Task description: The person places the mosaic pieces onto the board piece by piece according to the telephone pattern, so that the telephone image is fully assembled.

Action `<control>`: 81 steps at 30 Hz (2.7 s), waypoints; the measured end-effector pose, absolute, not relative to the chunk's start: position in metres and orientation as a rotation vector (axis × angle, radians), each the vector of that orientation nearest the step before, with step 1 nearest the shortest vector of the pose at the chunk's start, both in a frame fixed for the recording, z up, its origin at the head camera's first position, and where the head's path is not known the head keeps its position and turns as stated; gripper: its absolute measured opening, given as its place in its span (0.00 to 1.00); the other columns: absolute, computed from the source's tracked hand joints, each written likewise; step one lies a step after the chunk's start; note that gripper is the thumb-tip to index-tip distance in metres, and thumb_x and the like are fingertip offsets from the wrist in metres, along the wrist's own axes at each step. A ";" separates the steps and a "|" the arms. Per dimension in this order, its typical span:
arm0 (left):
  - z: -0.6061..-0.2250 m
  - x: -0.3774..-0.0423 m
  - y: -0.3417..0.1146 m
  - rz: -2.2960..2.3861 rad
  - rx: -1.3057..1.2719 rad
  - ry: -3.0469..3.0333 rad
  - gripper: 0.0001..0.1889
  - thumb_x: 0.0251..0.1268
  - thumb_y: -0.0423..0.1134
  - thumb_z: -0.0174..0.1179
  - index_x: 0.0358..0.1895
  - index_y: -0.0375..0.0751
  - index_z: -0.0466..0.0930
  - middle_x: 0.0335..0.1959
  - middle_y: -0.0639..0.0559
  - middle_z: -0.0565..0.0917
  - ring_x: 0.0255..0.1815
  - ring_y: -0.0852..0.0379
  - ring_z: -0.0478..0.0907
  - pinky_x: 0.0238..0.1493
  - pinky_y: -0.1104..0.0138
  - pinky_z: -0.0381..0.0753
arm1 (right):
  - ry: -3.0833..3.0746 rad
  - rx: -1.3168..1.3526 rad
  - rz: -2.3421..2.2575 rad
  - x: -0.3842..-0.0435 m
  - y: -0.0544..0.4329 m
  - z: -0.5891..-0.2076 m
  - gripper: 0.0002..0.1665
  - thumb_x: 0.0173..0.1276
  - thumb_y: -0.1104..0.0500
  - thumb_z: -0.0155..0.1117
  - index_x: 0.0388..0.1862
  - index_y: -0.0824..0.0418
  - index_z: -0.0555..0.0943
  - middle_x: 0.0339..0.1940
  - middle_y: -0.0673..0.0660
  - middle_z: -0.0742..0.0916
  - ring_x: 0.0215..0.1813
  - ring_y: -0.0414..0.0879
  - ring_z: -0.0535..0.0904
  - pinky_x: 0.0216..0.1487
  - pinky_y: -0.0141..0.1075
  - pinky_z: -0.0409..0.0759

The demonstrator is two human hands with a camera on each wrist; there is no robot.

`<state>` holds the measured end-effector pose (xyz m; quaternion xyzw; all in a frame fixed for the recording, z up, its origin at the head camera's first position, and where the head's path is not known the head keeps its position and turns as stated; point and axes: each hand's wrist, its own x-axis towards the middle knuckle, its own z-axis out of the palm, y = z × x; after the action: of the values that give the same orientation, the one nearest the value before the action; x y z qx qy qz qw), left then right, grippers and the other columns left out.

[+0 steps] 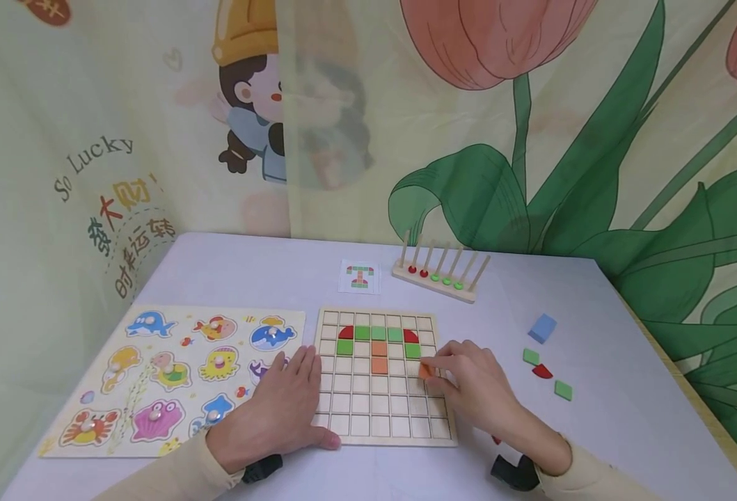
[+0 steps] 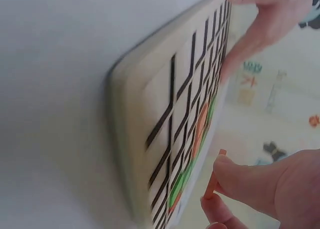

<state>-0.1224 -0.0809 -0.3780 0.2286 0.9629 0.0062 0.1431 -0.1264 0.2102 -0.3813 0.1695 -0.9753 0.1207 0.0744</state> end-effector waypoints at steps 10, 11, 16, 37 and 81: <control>-0.378 -0.122 -0.081 0.003 0.656 2.782 0.65 0.46 0.78 0.67 0.75 0.27 0.63 0.79 0.33 0.64 0.83 0.38 0.59 0.81 0.42 0.59 | -2.860 0.809 0.393 -0.136 0.168 -0.393 0.12 0.58 0.54 0.81 0.43 0.49 0.93 0.36 0.46 0.90 0.38 0.41 0.78 0.38 0.31 0.68; -0.378 -0.122 -0.081 0.001 0.654 2.781 0.65 0.46 0.78 0.67 0.76 0.27 0.63 0.79 0.33 0.64 0.83 0.39 0.59 0.81 0.42 0.59 | -2.860 0.823 0.396 -0.136 0.166 -0.394 0.13 0.58 0.54 0.81 0.43 0.49 0.93 0.36 0.46 0.90 0.38 0.41 0.78 0.38 0.31 0.69; -0.379 -0.123 -0.080 0.000 0.649 2.776 0.65 0.46 0.78 0.66 0.76 0.27 0.63 0.79 0.33 0.64 0.83 0.39 0.59 0.81 0.42 0.59 | -2.841 0.886 0.395 -0.139 0.161 -0.397 0.14 0.57 0.55 0.82 0.44 0.50 0.93 0.36 0.45 0.91 0.38 0.40 0.81 0.43 0.35 0.75; -0.380 -0.123 -0.080 -0.090 0.673 2.790 0.65 0.46 0.80 0.64 0.75 0.28 0.64 0.79 0.34 0.65 0.82 0.40 0.60 0.80 0.44 0.61 | -2.819 0.925 0.401 -0.141 0.158 -0.398 0.12 0.55 0.56 0.83 0.40 0.50 0.94 0.30 0.45 0.88 0.32 0.36 0.78 0.36 0.28 0.68; -0.379 -0.123 -0.082 0.011 0.647 2.774 0.64 0.47 0.77 0.67 0.76 0.26 0.62 0.80 0.33 0.63 0.83 0.38 0.58 0.81 0.42 0.58 | -2.993 0.138 0.500 -0.101 0.281 -0.382 0.21 0.55 0.54 0.82 0.50 0.52 0.91 0.38 0.49 0.88 0.36 0.41 0.78 0.29 0.29 0.72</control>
<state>-0.1229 -0.0815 -0.3790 0.2247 0.9634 0.0038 0.1460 -0.1010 0.2808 -0.3821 0.0455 -0.9840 0.1642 0.0518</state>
